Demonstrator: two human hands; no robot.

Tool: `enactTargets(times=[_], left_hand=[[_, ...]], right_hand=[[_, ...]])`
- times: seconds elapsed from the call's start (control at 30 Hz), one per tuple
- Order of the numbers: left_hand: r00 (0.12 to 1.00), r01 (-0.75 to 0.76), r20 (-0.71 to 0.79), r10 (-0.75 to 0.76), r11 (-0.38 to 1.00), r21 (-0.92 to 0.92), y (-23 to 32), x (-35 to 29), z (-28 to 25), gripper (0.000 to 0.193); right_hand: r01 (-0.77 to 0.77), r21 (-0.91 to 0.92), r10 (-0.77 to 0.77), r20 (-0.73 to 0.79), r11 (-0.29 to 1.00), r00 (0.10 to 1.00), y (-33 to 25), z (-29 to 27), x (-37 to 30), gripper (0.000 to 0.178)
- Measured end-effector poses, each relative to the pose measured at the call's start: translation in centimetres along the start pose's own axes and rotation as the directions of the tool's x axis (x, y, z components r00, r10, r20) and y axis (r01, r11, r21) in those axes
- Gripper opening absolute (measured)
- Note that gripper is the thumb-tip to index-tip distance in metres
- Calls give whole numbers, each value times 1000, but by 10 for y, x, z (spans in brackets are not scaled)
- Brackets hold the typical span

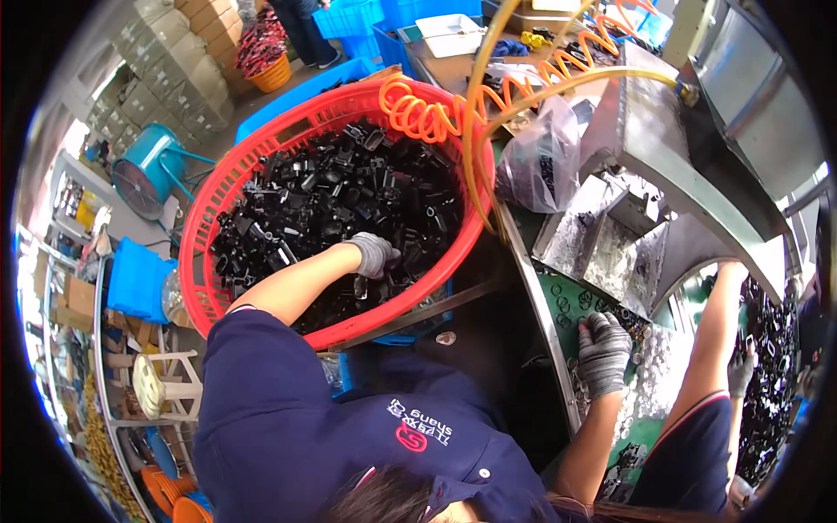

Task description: Assembling small black components using a manual press machine at a workstation.

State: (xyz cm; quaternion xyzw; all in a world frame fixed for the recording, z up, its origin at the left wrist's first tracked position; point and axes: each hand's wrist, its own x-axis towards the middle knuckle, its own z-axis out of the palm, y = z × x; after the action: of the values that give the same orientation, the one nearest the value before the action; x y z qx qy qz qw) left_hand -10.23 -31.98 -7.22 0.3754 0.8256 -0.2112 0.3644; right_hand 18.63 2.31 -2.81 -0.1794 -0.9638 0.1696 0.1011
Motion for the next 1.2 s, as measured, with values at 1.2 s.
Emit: enactTargets(times=[1.2], left_hand=[[849, -217, -434, -302, 549, -807, -37, -37, 39, 28]], right_hand=[[26, 466, 167, -368, 884, 915, 30, -6, -12, 11]])
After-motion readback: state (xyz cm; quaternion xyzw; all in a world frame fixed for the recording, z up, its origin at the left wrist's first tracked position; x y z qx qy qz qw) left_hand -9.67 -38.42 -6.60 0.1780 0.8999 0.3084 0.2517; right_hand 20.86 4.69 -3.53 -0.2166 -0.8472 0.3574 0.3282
